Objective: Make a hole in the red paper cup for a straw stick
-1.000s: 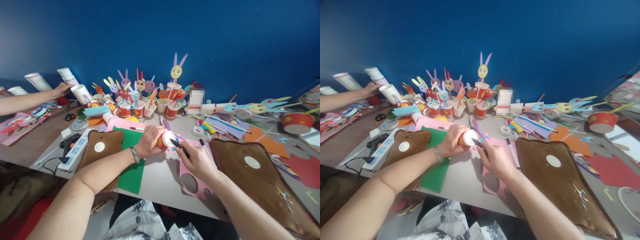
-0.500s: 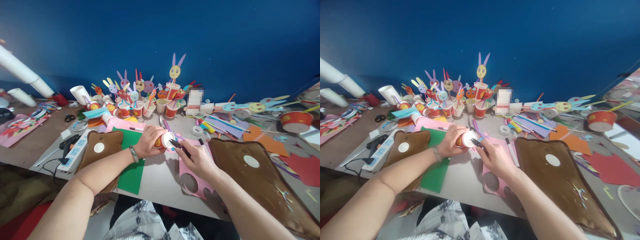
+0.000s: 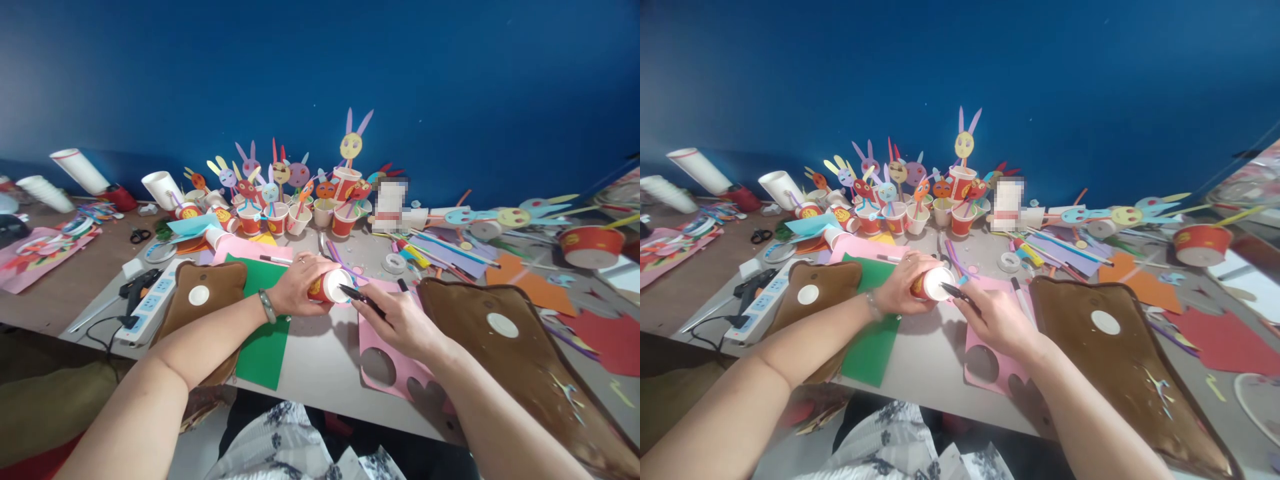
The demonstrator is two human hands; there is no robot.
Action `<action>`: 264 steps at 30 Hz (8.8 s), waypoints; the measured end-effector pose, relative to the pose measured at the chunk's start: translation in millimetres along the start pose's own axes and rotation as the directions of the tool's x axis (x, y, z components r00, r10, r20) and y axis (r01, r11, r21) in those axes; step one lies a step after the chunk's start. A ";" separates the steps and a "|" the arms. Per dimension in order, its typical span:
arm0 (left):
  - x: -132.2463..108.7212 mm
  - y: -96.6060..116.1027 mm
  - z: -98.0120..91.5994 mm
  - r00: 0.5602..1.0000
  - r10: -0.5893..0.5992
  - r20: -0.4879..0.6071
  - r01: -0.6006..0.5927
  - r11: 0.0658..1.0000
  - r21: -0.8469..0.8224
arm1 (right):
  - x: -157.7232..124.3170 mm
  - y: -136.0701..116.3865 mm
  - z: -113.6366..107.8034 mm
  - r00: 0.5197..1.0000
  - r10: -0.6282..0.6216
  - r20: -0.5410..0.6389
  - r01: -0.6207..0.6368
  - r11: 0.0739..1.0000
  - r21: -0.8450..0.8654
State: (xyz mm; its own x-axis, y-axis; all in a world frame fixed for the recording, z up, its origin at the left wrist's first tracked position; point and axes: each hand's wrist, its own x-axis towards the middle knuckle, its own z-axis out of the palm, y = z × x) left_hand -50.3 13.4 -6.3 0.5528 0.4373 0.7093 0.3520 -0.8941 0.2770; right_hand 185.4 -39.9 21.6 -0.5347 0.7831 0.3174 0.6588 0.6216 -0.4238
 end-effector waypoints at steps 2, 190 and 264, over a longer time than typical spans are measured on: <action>0.1 -0.2 -0.5 1.000 -0.007 0.012 0.007 1.000 -0.015 | -0.3 0.8 -0.7 1.000 -0.014 0.002 0.014 1.000 -0.003; 5.3 1.4 -8.2 0.998 -0.019 -0.053 0.006 0.973 -0.230 | -2.8 -4.4 -0.7 0.994 0.063 -0.091 -0.072 0.992 -0.108; 13.1 22.1 8.4 0.635 -0.643 0.428 0.466 -0.123 -0.876 | 13.6 6.6 35.8 0.849 0.485 0.208 -0.444 0.443 0.779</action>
State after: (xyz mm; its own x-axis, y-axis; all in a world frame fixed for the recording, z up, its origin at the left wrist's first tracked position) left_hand -28.9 0.1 3.7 0.4482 0.8939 -0.0046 -0.4477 0.2289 0.8644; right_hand 163.5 -25.8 -7.3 -0.2447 0.9630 -0.1126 0.1171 -0.0860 -0.9894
